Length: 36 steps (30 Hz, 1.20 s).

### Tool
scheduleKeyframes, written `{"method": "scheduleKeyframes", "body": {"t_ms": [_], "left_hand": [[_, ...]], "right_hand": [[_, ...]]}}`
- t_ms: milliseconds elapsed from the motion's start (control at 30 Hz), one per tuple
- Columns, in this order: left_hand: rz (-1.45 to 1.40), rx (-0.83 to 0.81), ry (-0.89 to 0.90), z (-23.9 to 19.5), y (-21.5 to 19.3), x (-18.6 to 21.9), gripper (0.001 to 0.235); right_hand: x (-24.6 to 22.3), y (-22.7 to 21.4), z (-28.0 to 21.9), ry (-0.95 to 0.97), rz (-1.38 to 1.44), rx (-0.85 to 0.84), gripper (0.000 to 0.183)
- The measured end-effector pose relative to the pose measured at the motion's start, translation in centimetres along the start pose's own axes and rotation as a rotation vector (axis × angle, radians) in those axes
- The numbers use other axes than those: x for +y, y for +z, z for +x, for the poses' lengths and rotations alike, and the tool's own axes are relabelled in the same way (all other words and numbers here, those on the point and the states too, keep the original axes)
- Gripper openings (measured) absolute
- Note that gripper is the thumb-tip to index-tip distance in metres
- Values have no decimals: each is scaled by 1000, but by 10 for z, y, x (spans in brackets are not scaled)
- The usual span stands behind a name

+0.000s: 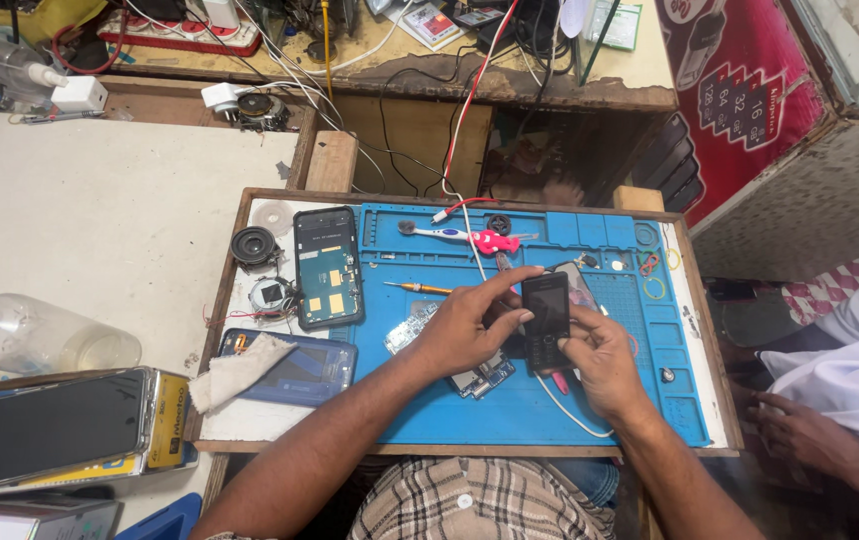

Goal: The person holds a small black mobile phone and repeatedly presses its keypad and side buttons. The person then connects a red and white wire to the phone's charging port and continues pressing buttons while the phone is connected.

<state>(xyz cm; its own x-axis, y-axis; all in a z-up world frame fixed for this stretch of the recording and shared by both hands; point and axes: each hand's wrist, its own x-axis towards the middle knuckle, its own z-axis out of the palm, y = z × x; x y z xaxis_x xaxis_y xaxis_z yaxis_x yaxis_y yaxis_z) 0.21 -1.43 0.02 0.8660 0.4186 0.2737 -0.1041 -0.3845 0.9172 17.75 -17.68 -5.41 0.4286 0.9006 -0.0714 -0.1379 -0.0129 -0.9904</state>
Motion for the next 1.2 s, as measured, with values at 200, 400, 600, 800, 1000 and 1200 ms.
{"method": "scheduleKeyframes", "body": {"t_ms": [200,400,600,800,1000,1200], "left_hand": [[-3,-8,2,-1,0,-1,57],[-6,-14,8,0,0,-2,57],[-10,-18,10,0,0,-1,57],[8,-1,-1,0,1,1,57],[39,27,-11,2,0,-5,56],[29,44,2,2,0,-9,55]], "right_hand": [[-6,3,-1,4,-12,-10,47],[-9,5,-1,6,6,-13,44],[-8,6,-1,28,7,18,44],[-6,5,-1,-12,-9,-10,43],[-5,0,-1,-60,10,-93,45],[-4,-2,-1,-36,12,-113,46]]}}
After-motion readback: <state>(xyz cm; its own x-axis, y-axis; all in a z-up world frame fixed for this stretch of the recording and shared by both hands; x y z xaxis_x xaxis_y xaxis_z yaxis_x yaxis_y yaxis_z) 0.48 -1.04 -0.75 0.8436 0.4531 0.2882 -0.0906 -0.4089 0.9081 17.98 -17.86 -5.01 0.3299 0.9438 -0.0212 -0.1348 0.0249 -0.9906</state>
